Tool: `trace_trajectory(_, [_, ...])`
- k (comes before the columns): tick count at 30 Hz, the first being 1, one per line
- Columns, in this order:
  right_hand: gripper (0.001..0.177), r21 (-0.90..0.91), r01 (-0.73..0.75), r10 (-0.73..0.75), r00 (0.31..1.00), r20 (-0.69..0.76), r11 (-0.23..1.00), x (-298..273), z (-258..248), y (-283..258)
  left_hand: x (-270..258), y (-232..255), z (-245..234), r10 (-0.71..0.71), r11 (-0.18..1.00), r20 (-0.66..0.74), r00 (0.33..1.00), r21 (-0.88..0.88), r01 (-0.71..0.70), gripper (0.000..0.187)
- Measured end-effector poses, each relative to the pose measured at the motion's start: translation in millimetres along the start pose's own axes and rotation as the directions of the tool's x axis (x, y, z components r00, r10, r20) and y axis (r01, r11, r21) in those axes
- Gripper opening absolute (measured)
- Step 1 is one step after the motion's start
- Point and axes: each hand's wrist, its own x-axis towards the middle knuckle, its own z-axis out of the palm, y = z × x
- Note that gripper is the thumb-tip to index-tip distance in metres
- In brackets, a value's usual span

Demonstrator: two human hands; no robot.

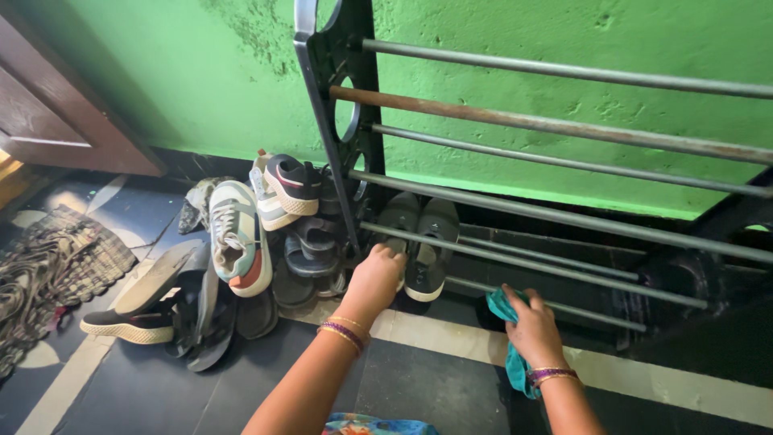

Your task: The person wipes a grey slip-on shoe with a teal cloth, then places it on a metal shoe rack. They repeat this process with a second grey slip-on shoe and a white sneaker, wiping each shoe and arranging them on the rack.

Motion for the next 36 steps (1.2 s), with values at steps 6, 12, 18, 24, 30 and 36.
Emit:
trace_trajectory(6, [0.081, 0.032, 0.063, -0.064, 0.998, 0.019, 0.997, 7.0, 14.5, 19.2, 8.8, -3.2, 8.7, -0.027, 0.995, 0.064, 0.998, 0.100, 0.020, 0.023])
trace_trajectory(12, [0.068, 0.130, 0.086, -0.068, 0.989, -0.134, 0.988, 15.4, 29.2, 43.5, 2.4, 32.3, -11.5, -0.001, 0.990, 0.200, 0.980, 0.138, -0.027, 0.095])
trace_trajectory(18, [0.061, 0.173, 0.087, -0.056, 0.983, -0.175, 0.981, 20.4, 16.2, 79.3, 18.6, 74.5, -2.5, -0.034, 0.993, 0.287, 0.957, 0.120, -0.001, 0.072])
trace_trajectory(24, [0.062, 0.175, 0.079, -0.064, 0.994, -0.091, 0.981, 17.7, 9.4, 89.6, 26.9, 78.2, 18.5, -0.071, 0.996, 0.351, 0.934, 0.083, 0.045, 0.044])
trace_trajectory(30, [0.062, 0.152, 0.033, -0.026, 0.998, -0.052, 0.988, 17.7, 24.8, 60.0, 14.7, 64.7, 6.4, -0.143, 0.986, 0.283, 0.948, 0.119, 0.113, 0.044])
trace_trajectory(36, [0.059, 0.083, 0.042, -0.033, 0.993, -0.111, 0.996, 10.1, 45.1, 37.3, 8.4, 56.9, -6.9, -0.236, 0.969, 0.279, 0.931, 0.140, 0.203, 0.054])
